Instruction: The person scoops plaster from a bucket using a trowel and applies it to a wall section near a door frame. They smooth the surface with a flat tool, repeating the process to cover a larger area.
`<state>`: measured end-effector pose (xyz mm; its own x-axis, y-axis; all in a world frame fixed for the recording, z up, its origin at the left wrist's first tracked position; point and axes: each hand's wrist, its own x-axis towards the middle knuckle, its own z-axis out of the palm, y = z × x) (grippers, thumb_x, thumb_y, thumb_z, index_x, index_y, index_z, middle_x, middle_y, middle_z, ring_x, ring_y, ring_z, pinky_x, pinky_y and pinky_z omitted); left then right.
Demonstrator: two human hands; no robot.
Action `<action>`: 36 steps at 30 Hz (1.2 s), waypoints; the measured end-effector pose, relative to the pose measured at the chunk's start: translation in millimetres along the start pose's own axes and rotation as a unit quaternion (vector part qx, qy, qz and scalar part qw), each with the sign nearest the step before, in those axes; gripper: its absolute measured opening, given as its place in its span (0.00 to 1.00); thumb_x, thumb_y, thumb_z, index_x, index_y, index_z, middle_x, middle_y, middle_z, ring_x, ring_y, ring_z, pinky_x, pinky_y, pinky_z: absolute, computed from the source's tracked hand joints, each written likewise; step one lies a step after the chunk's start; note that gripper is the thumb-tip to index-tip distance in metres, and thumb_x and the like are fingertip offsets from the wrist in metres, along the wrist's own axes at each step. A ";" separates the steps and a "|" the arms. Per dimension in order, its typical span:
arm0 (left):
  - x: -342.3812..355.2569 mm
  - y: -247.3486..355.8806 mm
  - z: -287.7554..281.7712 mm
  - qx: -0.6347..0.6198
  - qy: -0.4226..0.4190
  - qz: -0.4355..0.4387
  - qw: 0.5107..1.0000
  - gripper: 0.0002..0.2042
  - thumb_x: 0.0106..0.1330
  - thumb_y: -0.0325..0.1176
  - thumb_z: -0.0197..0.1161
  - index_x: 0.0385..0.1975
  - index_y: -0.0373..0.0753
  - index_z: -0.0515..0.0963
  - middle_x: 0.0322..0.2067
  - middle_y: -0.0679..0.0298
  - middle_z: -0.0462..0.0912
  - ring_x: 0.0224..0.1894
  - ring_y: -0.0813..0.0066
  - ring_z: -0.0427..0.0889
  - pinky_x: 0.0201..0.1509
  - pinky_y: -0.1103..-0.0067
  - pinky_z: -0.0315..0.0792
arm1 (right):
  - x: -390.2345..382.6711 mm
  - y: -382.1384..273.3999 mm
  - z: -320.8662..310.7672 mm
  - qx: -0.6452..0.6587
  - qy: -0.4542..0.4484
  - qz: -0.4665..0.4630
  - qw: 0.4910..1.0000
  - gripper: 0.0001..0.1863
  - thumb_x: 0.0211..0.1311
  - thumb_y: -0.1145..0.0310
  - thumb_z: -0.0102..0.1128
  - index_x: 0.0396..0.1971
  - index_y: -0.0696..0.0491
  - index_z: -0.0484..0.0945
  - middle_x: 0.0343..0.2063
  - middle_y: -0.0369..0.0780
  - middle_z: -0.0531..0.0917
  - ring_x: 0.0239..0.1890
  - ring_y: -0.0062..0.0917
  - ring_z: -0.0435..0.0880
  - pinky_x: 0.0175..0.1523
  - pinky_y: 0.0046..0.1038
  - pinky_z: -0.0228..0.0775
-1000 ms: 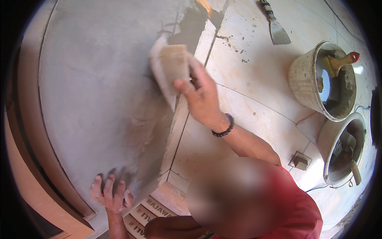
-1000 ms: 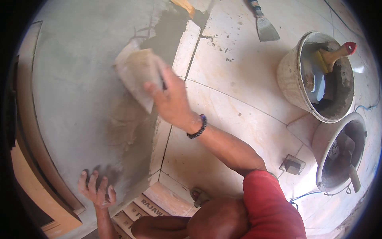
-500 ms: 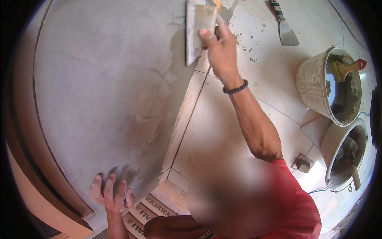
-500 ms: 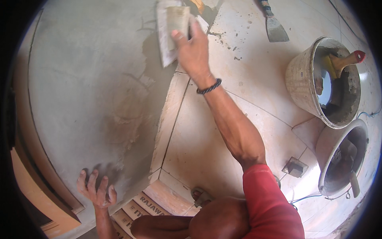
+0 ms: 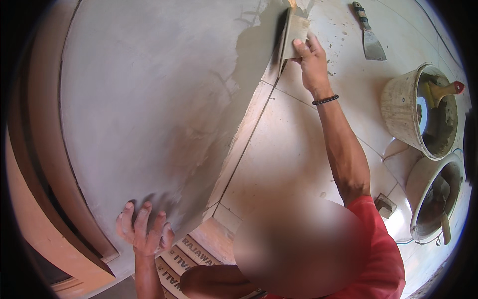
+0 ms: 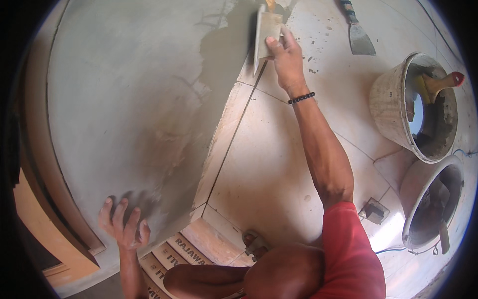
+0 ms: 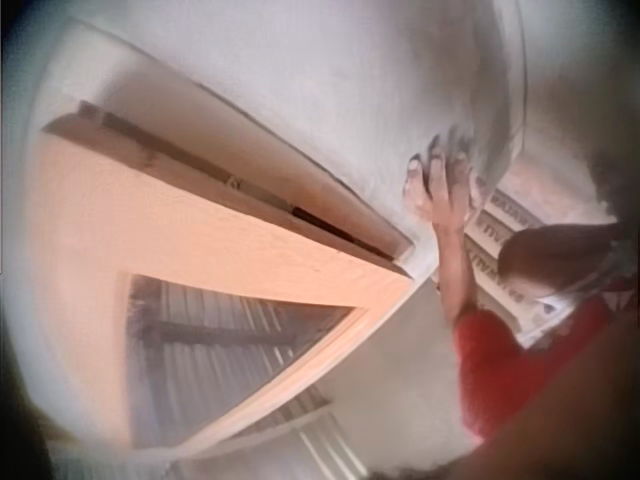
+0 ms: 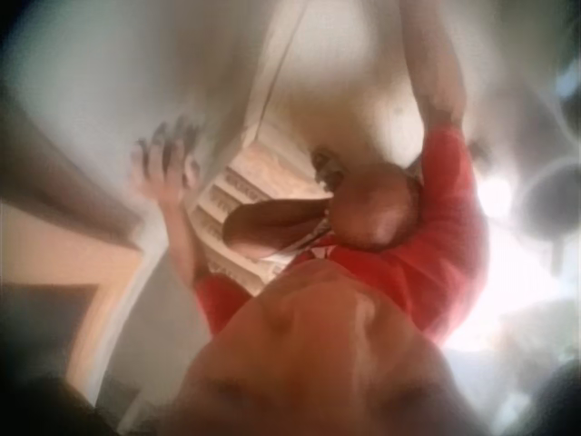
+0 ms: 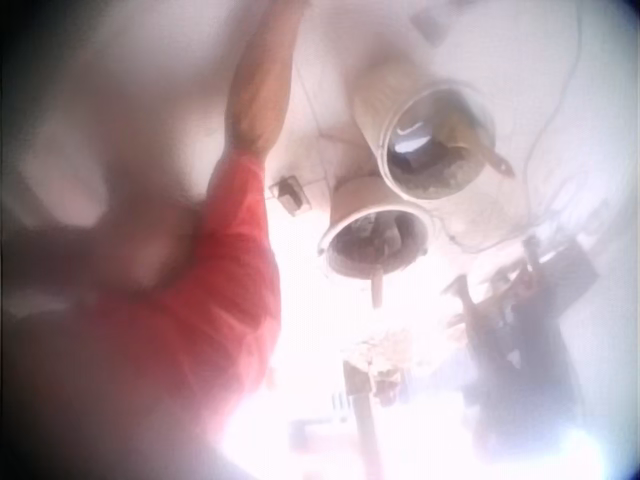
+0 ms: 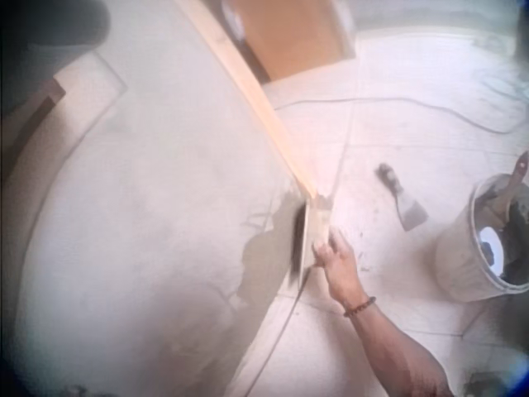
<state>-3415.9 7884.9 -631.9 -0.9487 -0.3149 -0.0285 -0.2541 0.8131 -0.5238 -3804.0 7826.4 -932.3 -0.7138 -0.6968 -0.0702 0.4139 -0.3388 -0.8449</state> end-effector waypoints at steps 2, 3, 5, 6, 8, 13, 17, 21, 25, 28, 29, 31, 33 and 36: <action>0.7 -0.1 -0.9 0.002 0.000 0.003 1.000 0.10 0.58 0.39 0.56 0.32 0.41 0.78 0.46 0.55 0.78 0.58 0.47 0.67 0.53 0.58 0.60 | -20.9 6.1 15.3 -0.030 -0.029 -0.050 0.998 0.30 0.64 0.62 0.56 0.62 0.61 0.60 0.42 0.40 0.78 0.40 0.19 0.77 0.43 0.24 0.74; 0.5 0.0 -0.7 0.001 -0.001 0.004 1.000 0.10 0.58 0.39 0.56 0.32 0.41 0.78 0.46 0.55 0.78 0.58 0.47 0.67 0.53 0.58 0.59 | -35.9 6.5 24.3 -0.041 -0.041 -0.076 0.995 0.30 0.64 0.63 0.55 0.61 0.61 0.60 0.43 0.42 0.78 0.42 0.23 0.78 0.45 0.26 0.73; -1.8 1.1 -2.9 0.012 -0.013 0.002 1.000 0.11 0.58 0.40 0.56 0.32 0.41 0.78 0.46 0.55 0.77 0.58 0.47 0.67 0.54 0.58 0.59 | -74.7 8.8 46.6 -0.070 -0.071 -0.123 0.987 0.28 0.63 0.65 0.55 0.60 0.61 0.62 0.46 0.46 0.77 0.45 0.31 0.78 0.50 0.31 0.71; -1.4 1.5 -2.8 0.016 -0.013 0.003 1.000 0.11 0.58 0.40 0.56 0.32 0.41 0.78 0.46 0.55 0.77 0.58 0.47 0.67 0.54 0.58 0.59 | -97.5 9.2 56.0 -0.093 -0.084 -0.148 0.981 0.28 0.63 0.65 0.55 0.59 0.61 0.63 0.47 0.49 0.76 0.47 0.35 0.77 0.54 0.34 0.68; -3.0 1.5 -2.0 0.010 -0.006 -0.002 1.000 0.11 0.58 0.40 0.56 0.32 0.41 0.78 0.47 0.54 0.77 0.58 0.47 0.67 0.54 0.58 0.59 | -145.6 11.8 67.1 -0.156 -0.168 -0.159 0.960 0.26 0.62 0.66 0.54 0.58 0.60 0.63 0.50 0.53 0.73 0.51 0.43 0.73 0.57 0.36 0.64; 1.3 1.0 -5.1 0.004 -0.008 -0.007 1.000 0.11 0.57 0.40 0.56 0.31 0.42 0.79 0.46 0.56 0.77 0.58 0.48 0.68 0.55 0.59 0.59 | -200.6 -13.1 64.2 -0.081 -0.340 -0.118 0.929 0.27 0.62 0.67 0.55 0.59 0.60 0.62 0.48 0.50 0.72 0.51 0.43 0.71 0.58 0.37 0.62; 0.0 3.8 -2.9 0.001 -0.004 -0.036 0.999 0.09 0.55 0.38 0.57 0.33 0.46 0.80 0.46 0.60 0.79 0.58 0.52 0.69 0.57 0.60 0.57 | -183.3 3.4 23.4 0.207 -0.139 0.198 0.948 0.29 0.65 0.67 0.52 0.64 0.58 0.55 0.56 0.42 0.70 0.57 0.31 0.71 0.61 0.33 0.63; -3.0 4.1 -1.6 0.000 0.003 -0.049 0.999 0.09 0.54 0.37 0.57 0.34 0.49 0.80 0.45 0.61 0.79 0.57 0.53 0.70 0.59 0.61 0.56 | -157.1 7.7 10.6 0.387 -0.126 0.234 0.883 0.27 0.69 0.69 0.45 0.65 0.58 0.52 0.61 0.42 0.66 0.61 0.29 0.68 0.65 0.33 0.62; -3.6 2.3 0.3 0.001 0.009 -0.044 0.999 0.09 0.55 0.38 0.57 0.34 0.49 0.81 0.44 0.62 0.80 0.57 0.54 0.71 0.60 0.62 0.56 | -152.9 19.1 16.0 0.388 -0.101 0.232 0.887 0.27 0.70 0.69 0.44 0.66 0.55 0.51 0.59 0.42 0.68 0.58 0.31 0.72 0.57 0.38 0.71; -2.5 2.9 0.1 -0.003 0.008 -0.043 0.999 0.09 0.55 0.38 0.57 0.33 0.49 0.81 0.44 0.62 0.80 0.57 0.54 0.71 0.60 0.62 0.56 | -152.4 24.3 21.1 0.362 -0.082 0.224 0.901 0.25 0.69 0.69 0.46 0.64 0.55 0.53 0.55 0.41 0.71 0.55 0.29 0.74 0.53 0.36 0.74; -2.1 3.1 -0.6 -0.003 0.007 -0.043 0.999 0.08 0.56 0.38 0.57 0.33 0.49 0.81 0.44 0.62 0.80 0.57 0.54 0.71 0.60 0.62 0.56 | -152.4 25.2 24.6 0.350 -0.067 0.226 0.906 0.25 0.69 0.69 0.47 0.63 0.55 0.55 0.53 0.40 0.72 0.53 0.29 0.76 0.51 0.35 0.76; -0.8 3.7 -0.7 -0.007 0.009 -0.042 0.999 0.08 0.56 0.38 0.57 0.32 0.48 0.81 0.44 0.61 0.80 0.57 0.54 0.70 0.60 0.62 0.56 | -150.1 28.3 30.6 0.314 -0.041 0.230 0.920 0.23 0.68 0.68 0.50 0.60 0.54 0.58 0.49 0.39 0.74 0.49 0.27 0.77 0.47 0.32 0.78; 1.1 4.6 -2.3 -0.010 0.013 -0.040 0.999 0.08 0.57 0.38 0.56 0.32 0.48 0.81 0.44 0.61 0.80 0.57 0.53 0.70 0.60 0.62 0.56 | -147.5 33.0 42.9 0.268 -0.019 0.235 0.934 0.22 0.66 0.68 0.53 0.58 0.54 0.60 0.45 0.38 0.75 0.45 0.25 0.78 0.43 0.30 0.79; 0.0 3.6 -3.9 0.009 0.000 -0.019 1.000 0.12 0.59 0.42 0.55 0.29 0.41 0.80 0.45 0.55 0.78 0.58 0.50 0.67 0.55 0.58 0.59 | -146.2 7.4 75.9 0.164 0.008 0.199 0.966 0.22 0.64 0.67 0.55 0.56 0.55 0.61 0.41 0.37 0.74 0.42 0.22 0.77 0.42 0.28 0.78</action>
<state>-3417.6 7889.7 -630.5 -0.9387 -0.3445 -0.0085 -0.2858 0.7922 -0.5393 -3653.7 7877.7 -888.0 -0.4684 -0.8044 -0.3654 0.8123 -0.2295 -0.5361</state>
